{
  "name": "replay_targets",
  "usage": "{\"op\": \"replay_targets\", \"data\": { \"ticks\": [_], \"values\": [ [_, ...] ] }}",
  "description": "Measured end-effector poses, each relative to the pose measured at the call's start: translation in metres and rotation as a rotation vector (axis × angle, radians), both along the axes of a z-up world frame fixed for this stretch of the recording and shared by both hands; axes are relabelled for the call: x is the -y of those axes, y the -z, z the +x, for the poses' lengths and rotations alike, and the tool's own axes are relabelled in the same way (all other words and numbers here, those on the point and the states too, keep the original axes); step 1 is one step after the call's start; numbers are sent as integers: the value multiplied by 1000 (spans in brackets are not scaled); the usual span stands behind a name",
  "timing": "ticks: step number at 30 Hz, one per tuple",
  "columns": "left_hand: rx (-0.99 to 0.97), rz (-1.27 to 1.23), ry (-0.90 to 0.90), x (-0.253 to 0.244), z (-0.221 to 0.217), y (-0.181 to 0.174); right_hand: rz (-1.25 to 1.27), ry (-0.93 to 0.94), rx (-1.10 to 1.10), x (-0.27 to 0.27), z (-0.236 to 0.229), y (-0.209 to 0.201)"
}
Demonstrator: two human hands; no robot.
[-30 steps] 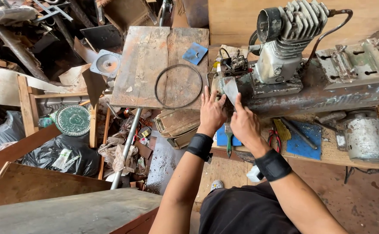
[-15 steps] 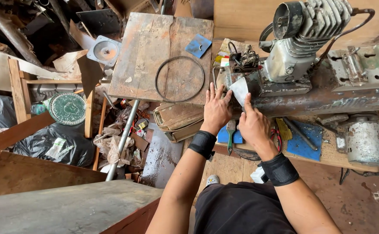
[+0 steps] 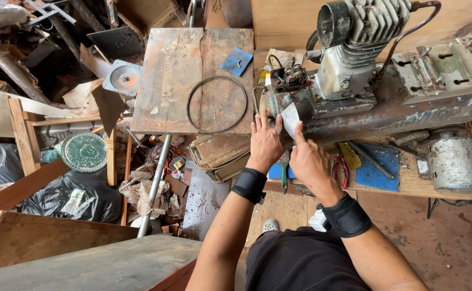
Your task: Cleaning and repairing parts of an old air compressor using scrapers and small tools.
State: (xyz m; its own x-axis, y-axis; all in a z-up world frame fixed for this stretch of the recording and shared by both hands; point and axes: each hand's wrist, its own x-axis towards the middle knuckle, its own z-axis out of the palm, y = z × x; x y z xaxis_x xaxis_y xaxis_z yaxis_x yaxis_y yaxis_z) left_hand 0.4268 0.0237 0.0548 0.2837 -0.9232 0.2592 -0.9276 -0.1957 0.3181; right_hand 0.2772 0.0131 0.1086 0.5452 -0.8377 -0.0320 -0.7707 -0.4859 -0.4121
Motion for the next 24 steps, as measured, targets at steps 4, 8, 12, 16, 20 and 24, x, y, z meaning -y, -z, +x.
{"op": "replay_targets", "data": {
  "ticks": [4,8,12,16,20,24],
  "values": [
    [3,-4,9,-1,2,-3,-23,-23,72,13,5,17],
    [-48,15,-6,-10,-2,-17,-3,13,176,15,15,8],
    [-9,42,11,-5,6,-10,-105,-44,180,29,12,24],
    [-49,-35,20,-13,6,-14,-7,-33,97,23,7,11],
    [-108,29,35,-14,6,-29,-148,-73,66,26,5,28],
    [-136,65,27,-17,9,-36,-39,-59,-60,2,4,-8]
  ]
}}
